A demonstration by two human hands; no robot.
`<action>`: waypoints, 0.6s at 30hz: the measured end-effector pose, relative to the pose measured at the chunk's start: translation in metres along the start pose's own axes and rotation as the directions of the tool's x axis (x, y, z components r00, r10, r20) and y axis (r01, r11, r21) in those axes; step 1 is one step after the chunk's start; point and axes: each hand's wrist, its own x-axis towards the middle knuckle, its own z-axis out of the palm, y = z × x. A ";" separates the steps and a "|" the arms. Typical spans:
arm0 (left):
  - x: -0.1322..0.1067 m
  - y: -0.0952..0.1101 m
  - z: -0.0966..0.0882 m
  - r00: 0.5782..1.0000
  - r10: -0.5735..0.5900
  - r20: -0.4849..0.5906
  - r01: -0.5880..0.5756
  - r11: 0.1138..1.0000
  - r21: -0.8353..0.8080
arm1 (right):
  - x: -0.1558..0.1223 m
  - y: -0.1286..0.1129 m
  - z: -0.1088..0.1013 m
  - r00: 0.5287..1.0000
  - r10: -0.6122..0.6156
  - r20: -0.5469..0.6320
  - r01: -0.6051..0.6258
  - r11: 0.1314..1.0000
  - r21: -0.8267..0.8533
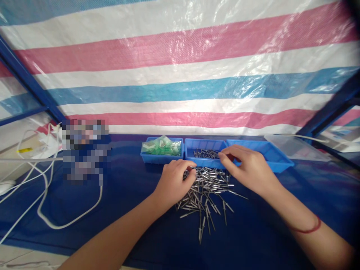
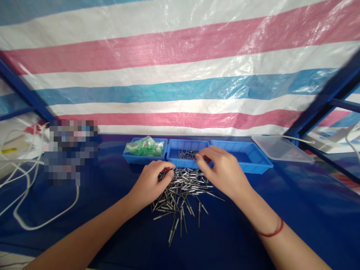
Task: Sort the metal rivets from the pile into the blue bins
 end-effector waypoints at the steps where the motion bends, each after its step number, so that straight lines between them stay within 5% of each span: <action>1: 0.001 -0.002 0.000 1.000 -0.009 -0.008 0.009 1.000 -0.001 | -0.001 0.000 -0.004 0.996 0.003 0.086 -0.007 0.999 0.044; 5: 0.002 -0.007 0.000 1.000 -0.021 -0.010 0.021 1.000 -0.010 | -0.002 0.005 -0.015 0.916 -0.041 0.399 0.003 0.995 0.096; 8: 0.002 -0.007 0.002 1.000 -0.021 0.012 0.021 1.000 -0.003 | -0.003 0.011 -0.016 0.852 -0.068 0.519 0.027 0.996 0.086; 18: 0.001 -0.003 0.005 0.997 -0.036 0.072 0.034 0.999 0.019 | -0.007 0.006 0.001 0.860 0.017 0.510 0.071 0.986 -0.153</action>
